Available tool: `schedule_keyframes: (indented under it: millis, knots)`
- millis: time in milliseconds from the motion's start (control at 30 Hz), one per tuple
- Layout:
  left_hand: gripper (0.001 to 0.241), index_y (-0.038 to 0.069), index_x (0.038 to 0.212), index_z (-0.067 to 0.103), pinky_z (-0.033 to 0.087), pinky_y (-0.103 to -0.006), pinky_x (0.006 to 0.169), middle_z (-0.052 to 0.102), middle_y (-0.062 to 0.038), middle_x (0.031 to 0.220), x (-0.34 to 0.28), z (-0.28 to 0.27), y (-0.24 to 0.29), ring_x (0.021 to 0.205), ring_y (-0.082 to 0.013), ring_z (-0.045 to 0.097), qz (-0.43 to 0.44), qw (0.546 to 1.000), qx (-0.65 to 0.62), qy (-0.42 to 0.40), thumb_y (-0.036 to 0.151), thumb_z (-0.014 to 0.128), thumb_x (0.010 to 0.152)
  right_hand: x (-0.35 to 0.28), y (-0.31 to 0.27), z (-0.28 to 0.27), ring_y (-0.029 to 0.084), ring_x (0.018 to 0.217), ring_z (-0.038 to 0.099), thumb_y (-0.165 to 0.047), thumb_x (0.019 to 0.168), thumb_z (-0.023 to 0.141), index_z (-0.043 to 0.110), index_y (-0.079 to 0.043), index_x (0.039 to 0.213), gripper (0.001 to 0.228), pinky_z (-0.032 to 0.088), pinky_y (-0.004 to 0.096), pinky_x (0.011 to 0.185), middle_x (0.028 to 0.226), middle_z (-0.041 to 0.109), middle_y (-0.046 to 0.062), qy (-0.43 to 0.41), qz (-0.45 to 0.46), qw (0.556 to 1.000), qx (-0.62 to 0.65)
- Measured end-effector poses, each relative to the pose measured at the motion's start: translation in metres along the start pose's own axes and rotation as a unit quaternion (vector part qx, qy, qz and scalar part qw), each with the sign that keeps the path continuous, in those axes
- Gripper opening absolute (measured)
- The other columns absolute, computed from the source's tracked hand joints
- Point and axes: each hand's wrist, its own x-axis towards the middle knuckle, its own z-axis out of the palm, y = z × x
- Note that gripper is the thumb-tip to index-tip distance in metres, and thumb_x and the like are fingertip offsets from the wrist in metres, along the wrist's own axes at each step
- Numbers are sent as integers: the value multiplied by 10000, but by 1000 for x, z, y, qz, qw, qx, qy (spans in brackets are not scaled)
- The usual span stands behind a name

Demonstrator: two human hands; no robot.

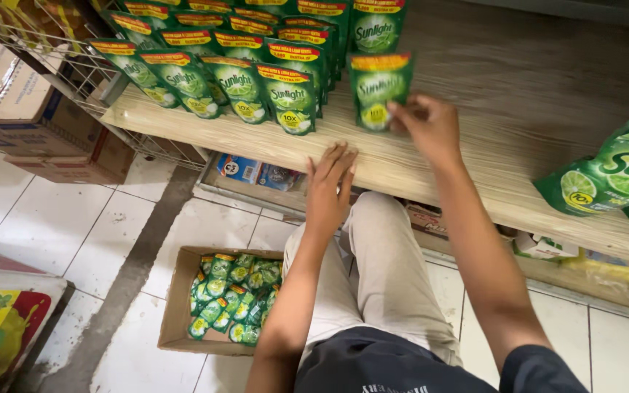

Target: The person picks up detergent pouches from a shelf and a cardboard box, handles them to arrange them in the box, and places them back onto the store shelf.

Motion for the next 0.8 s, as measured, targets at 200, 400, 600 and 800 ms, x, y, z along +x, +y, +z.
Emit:
schedule_keyframes:
  millis: [200,400,600,800]
  knots:
    - [244,86,1260,701,219,-542,1263,646,-93,1413,-11,7,-17,1427,-282,532,8,998,-58,18,99,602,1038,57,29,30,114,730,732,-162,988,783,721,7,1009,181,559,263,650,855,783,76,21,-56,998,-1]
    - [242,84,1253,706,258,-524,1247,656,-86,1386,-13,10,-14,1405,-278,549,25,998,-45,43,85,611,1030,50,49,38,110,830,719,-105,809,900,616,4,1108,426,590,265,743,952,757,69,16,-121,992,25]
    - [229,86,1235,710,275,-521,1242,670,-78,1365,-14,18,-16,1393,-272,561,31,997,-26,71,82,631,1021,55,46,48,106,761,695,-125,835,881,628,-1,1066,364,576,267,698,876,738,66,56,-86,994,-40]
    - [231,82,1236,709,282,-514,1244,670,-81,1362,-13,17,-15,1390,-269,564,32,996,-40,76,74,636,1018,62,45,53,109,780,699,-96,875,849,656,11,1052,283,562,254,703,900,756,76,87,-110,989,-40]
